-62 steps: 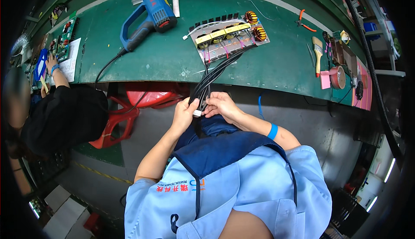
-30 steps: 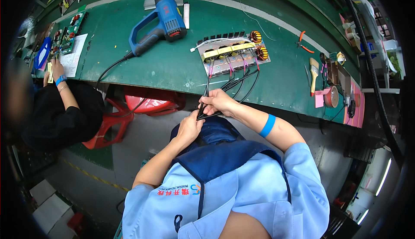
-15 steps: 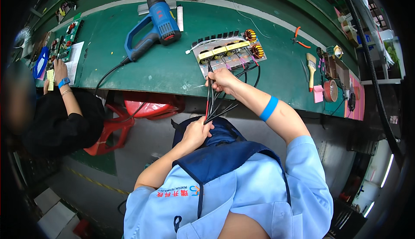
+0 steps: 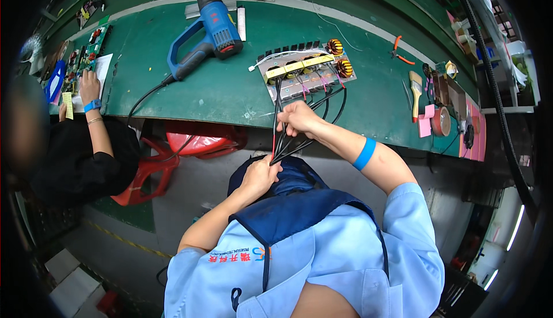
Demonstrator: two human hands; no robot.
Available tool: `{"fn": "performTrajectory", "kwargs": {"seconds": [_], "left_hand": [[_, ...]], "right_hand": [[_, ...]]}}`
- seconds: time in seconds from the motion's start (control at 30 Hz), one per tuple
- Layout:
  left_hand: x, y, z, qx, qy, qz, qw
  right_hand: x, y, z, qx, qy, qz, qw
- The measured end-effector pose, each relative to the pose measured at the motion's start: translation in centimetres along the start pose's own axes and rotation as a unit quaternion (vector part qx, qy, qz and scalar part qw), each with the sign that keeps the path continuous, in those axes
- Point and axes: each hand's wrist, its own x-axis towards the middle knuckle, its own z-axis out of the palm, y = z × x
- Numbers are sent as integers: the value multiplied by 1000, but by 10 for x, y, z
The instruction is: Apply heat shrink tubing and organize wiring on an electronic component board.
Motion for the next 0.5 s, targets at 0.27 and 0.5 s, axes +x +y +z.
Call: {"fn": "performTrajectory", "kwargs": {"seconds": [0.27, 0.5], "left_hand": [[4, -8, 8, -74, 9, 4, 997], [5, -13, 9, 56, 58, 76, 994]], "right_hand": [[-14, -2, -52, -268, 178, -183, 929], [-23, 10, -55, -252, 67, -62, 963]]}}
